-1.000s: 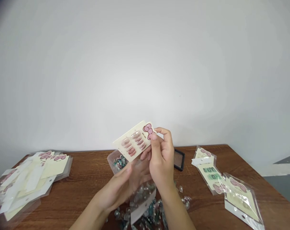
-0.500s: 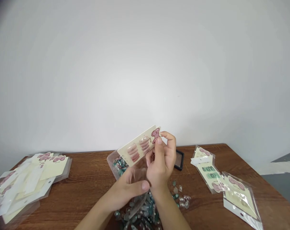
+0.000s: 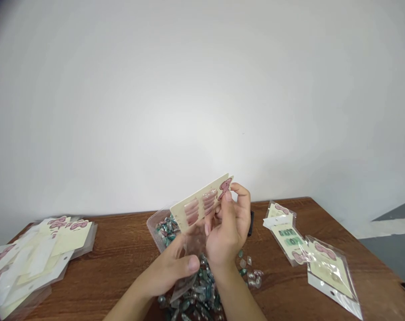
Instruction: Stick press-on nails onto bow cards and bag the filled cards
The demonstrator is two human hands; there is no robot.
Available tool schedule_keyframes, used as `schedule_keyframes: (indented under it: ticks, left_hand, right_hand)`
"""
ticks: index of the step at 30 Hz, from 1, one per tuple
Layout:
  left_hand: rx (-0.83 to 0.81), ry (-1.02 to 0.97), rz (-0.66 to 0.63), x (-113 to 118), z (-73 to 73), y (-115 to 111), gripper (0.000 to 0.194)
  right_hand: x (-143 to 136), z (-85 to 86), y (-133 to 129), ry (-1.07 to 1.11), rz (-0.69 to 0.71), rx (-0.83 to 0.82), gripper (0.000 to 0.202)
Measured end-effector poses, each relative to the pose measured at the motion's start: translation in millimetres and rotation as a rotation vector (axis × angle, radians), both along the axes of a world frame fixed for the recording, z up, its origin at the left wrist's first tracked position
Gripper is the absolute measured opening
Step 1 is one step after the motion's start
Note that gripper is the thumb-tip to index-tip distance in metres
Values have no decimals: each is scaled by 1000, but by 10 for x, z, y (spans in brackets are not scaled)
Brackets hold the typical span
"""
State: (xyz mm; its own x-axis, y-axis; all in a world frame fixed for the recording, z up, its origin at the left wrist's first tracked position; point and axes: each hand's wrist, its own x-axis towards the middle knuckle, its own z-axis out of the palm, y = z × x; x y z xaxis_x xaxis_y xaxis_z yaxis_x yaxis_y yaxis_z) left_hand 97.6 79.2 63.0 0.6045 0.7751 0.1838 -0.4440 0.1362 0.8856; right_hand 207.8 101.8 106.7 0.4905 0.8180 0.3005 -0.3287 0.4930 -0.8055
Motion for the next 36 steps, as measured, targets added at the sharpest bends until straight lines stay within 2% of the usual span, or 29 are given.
schedule_keyframes:
  ticks: [2,5,8,12,17,19,21,26,29,32,36]
  left_hand:
    - [15,-24,-17,4,42,-1,71]
    - [24,1,-8,-29,101,7,67]
    - [39,88,60,-128,137,25,56]
    - [57,176,144,-280,166,60,60]
    - [37,175,94,-383,178,104,61]
    - [5,139,71,-407,183,120,64]
    - [-44,118,70,-426,203,135,65]
    - [-117,85,125,-450,266,157,60]
    - [-121,66,160,-460,266,149,59]
    - [-136,108,211,-498,255,137,61]
    - [-96,199,223,-576,260,143,70]
  right_hand:
    - [2,6,-4,11,-4,-10,16]
    - [16,25,-1,30,22,26,14]
    - [57,49,26,16,46,94,12]
    - [129,69,77,25,25,143,9]
    - [220,110,53,-3,84,175,3]
    - [266,127,18,-74,158,177,5]
    - [316,129,-8,-153,291,160,8]
    - [390,93,2,-367,849,74,12]
    - [390,117,15,-478,1065,45,14]
    - [396,171,5,-630,1084,37,17]
    - [414,214,-24,-781,956,14,20]
